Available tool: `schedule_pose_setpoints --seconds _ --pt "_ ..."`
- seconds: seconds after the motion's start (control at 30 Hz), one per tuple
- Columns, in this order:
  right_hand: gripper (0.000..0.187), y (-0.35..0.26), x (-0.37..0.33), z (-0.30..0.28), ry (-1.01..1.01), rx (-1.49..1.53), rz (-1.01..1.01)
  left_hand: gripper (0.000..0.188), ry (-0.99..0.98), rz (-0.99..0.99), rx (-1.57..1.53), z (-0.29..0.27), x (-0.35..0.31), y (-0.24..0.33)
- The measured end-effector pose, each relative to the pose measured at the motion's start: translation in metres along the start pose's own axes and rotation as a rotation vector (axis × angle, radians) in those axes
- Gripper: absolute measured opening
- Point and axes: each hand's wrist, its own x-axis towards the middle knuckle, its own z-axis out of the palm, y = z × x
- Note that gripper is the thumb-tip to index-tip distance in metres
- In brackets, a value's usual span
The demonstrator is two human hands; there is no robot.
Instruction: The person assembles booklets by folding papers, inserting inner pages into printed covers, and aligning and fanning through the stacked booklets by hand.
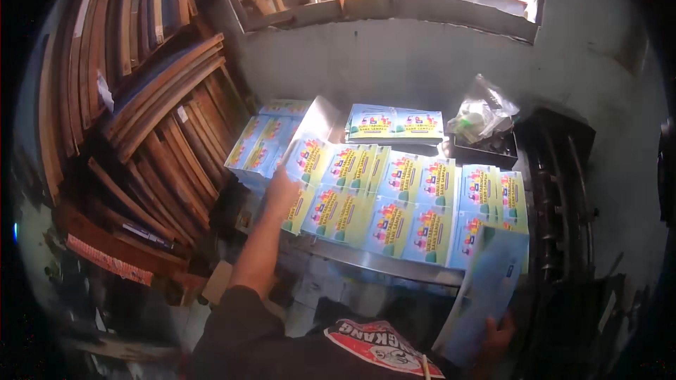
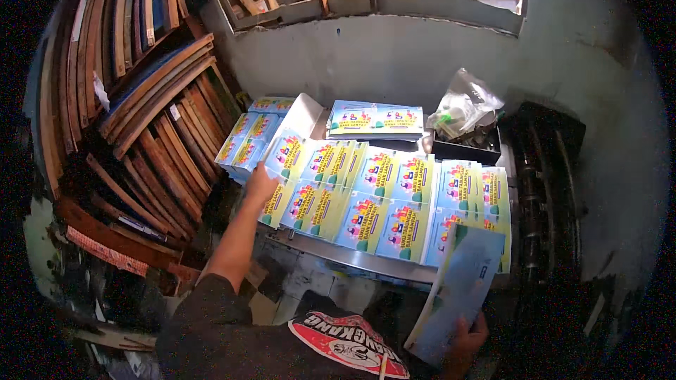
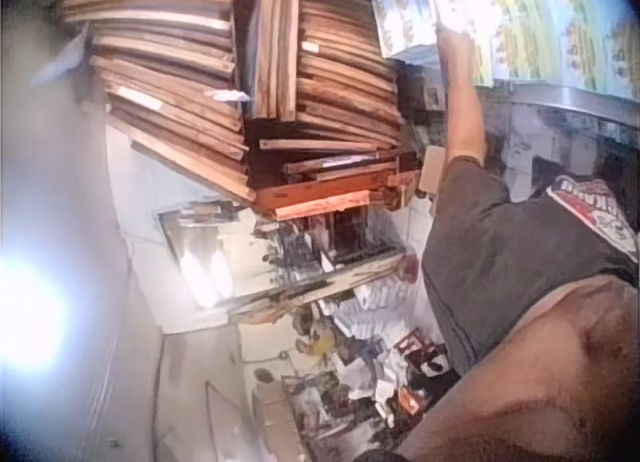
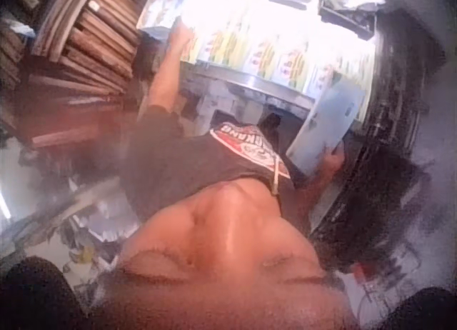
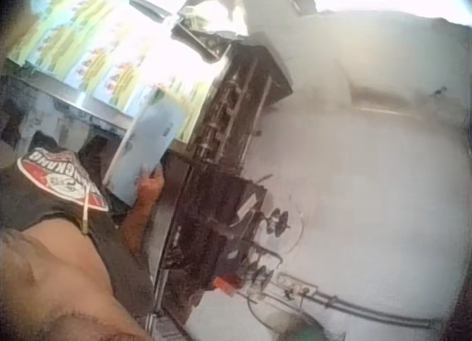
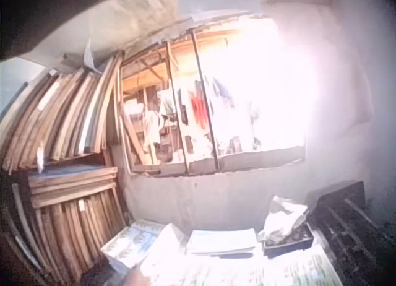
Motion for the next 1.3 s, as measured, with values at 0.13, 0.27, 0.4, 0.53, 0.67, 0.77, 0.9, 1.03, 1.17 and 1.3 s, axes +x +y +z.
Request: schedule_pose_setpoints --seconds 0.13,0.27,0.4,0.53,0.67,0.77,0.9,1.03,1.17,1.3 --pt "0.039 0.009 0.048 -0.003 0.224 -0.114 -0.067 0.033 -0.722 -0.268 -0.717 0.004 0.038 -0.056" --pt "0.043 -0.049 0.077 0.019 -0.04 -0.005 -0.011 0.031 -0.875 -0.357 -0.885 0.015 0.037 -0.048" --pt "0.043 -0.041 0.091 0.029 -0.034 -0.1 0.04 0.034 -0.9 -0.233 -0.919 0.012 0.028 -0.021" --pt "0.042 -0.075 0.089 0.079 -0.105 0.016 -0.032 0.041 -0.85 -0.015 -0.724 0.011 0.015 -0.02" --pt "0.041 -0.081 0.085 0.127 -0.062 -0.029 0.017 0.045 -0.619 -0.038 -0.491 -0.022 0.014 -0.023" --pt "0.041 -0.096 0.077 0.172 -0.046 0.007 -0.097 0.036 -0.468 -0.091 -0.538 -0.064 0.022 -0.043" --pt "0.043 -0.116 0.078 0.234 -0.15 -0.151 -0.228 0.032 -0.234 -0.043 -0.389 -0.103 0.035 -0.064" --pt "0.043 -0.122 0.054 0.326 -0.072 -0.236 -0.319 0.037 -0.669 0.025 -0.716 -0.141 0.024 -0.011" --pt "0.055 -0.139 0.02 0.412 -0.577 -0.534 -0.764 0.046 -0.557 0.232 -1.245 -0.08 -0.041 0.027" --pt "0.055 -0.124 0.041 0.385 -0.522 -0.394 -0.558 0.042 -0.801 -0.006 -1.261 -0.058 -0.043 0.009"
